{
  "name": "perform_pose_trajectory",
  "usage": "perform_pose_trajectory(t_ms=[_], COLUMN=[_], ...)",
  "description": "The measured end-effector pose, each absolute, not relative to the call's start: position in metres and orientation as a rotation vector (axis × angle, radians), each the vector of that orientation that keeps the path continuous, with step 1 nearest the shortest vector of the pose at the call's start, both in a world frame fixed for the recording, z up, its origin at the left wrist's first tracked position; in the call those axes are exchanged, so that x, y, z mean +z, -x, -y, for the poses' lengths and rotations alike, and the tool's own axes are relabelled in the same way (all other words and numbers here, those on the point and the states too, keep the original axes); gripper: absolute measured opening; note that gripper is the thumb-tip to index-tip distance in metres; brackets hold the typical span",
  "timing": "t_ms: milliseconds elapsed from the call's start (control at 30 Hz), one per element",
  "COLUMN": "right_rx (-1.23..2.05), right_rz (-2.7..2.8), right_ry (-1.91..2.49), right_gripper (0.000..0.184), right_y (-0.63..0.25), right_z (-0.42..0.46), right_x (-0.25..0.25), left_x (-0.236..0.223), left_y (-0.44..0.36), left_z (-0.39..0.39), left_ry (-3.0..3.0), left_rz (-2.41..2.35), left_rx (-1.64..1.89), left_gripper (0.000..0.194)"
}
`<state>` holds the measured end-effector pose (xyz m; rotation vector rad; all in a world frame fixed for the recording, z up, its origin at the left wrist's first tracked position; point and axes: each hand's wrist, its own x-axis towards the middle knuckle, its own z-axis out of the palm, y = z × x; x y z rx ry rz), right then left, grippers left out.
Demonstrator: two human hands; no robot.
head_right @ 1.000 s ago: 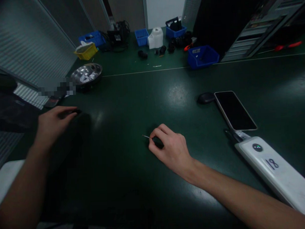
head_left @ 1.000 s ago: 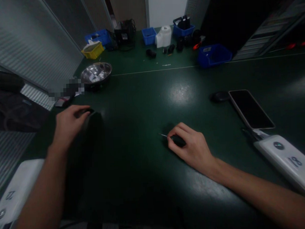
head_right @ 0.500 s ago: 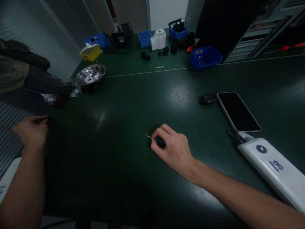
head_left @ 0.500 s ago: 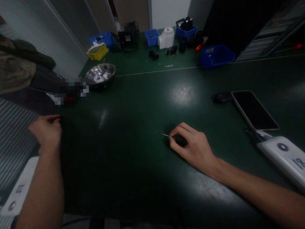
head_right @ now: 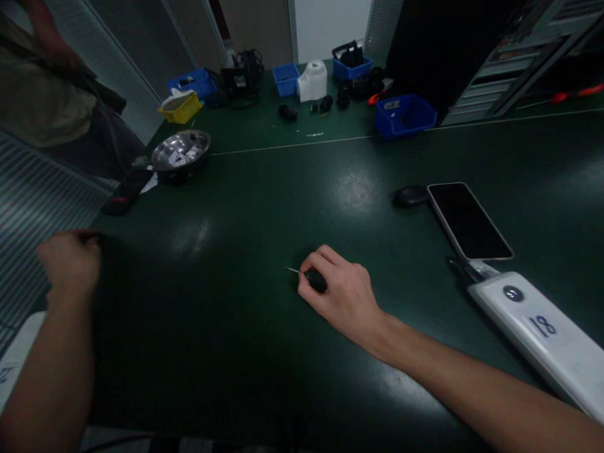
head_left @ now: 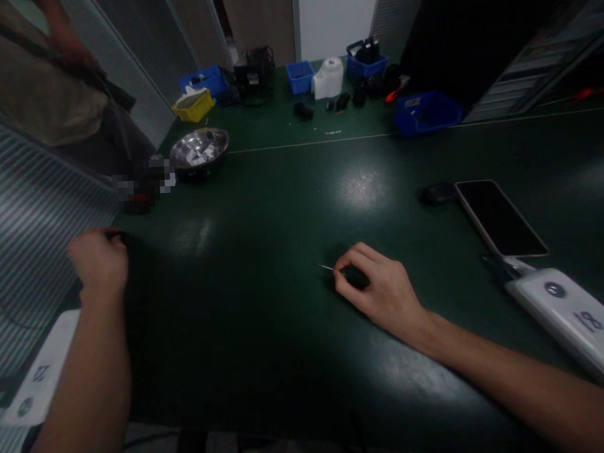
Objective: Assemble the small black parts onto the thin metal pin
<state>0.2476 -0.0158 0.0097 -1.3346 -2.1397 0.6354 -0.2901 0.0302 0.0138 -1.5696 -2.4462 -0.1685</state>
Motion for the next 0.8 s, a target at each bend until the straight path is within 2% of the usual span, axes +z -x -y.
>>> perform_pose_trajectory(t_ms=[233, 533, 800], right_rx=[0.628, 0.642, 0.643], right_rz=[2.145, 2.148, 2.149], right_ry=[1.333, 1.326, 1.328], right_gripper=[0.012, 0.012, 0.012], right_y=[-0.248, -0.249, -0.249], right_z=[0.015, 0.015, 0.015], right_x=[0.009, 0.009, 0.009], left_x=[0.012, 0.012, 0.011], left_y=[0.296, 0.299, 0.298], left_z=[-0.030, -0.033, -0.032], left_ry=[1.495, 1.382, 1.374], left_rz=[2.487, 2.561, 2.509], left_rx=[-0.184, -0.415, -0.602], left_gripper=[0.038, 0.011, 0.014])
